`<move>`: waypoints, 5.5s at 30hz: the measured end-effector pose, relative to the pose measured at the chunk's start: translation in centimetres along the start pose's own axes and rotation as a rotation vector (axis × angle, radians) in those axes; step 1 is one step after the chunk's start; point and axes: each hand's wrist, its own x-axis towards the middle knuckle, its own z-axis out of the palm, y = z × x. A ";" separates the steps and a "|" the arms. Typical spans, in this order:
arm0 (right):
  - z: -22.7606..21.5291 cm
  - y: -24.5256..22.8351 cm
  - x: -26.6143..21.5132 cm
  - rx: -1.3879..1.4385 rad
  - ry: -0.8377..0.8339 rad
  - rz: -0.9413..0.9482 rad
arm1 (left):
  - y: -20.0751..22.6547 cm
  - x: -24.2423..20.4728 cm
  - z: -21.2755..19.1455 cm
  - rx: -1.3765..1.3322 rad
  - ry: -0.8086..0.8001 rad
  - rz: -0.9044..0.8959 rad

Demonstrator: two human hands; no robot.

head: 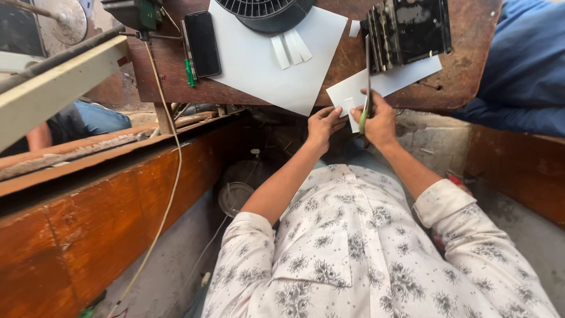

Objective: The person uses a pair of scissors to cut a white plastic sheet into multiple narrow strips. The person holds the sheet with one hand and cuts with the other, placing the cut strips on the table.

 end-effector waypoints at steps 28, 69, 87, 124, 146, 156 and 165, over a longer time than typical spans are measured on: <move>-8.2 8.8 -10.6 0.059 -0.542 0.502 | 1.5 -2.1 0.5 0.304 0.144 0.275; -3.0 4.4 -6.0 0.461 -0.626 0.521 | 3.0 -3.7 1.0 0.356 0.147 0.189; -3.1 5.2 -6.4 0.400 -0.585 0.497 | 2.8 -3.8 1.2 0.342 0.139 0.183; -2.8 3.8 -3.2 0.441 -0.670 0.570 | 3.2 0.7 -0.3 0.262 0.172 0.413; -2.2 3.0 -1.1 0.478 -0.704 0.474 | 3.9 -0.2 0.2 0.240 0.163 0.372; -1.6 1.6 1.6 0.484 -0.703 0.483 | 4.6 -0.1 0.2 0.174 0.147 0.266; -1.8 -1.0 0.5 0.325 -0.490 0.399 | 7.1 -2.9 0.3 0.207 -0.008 0.046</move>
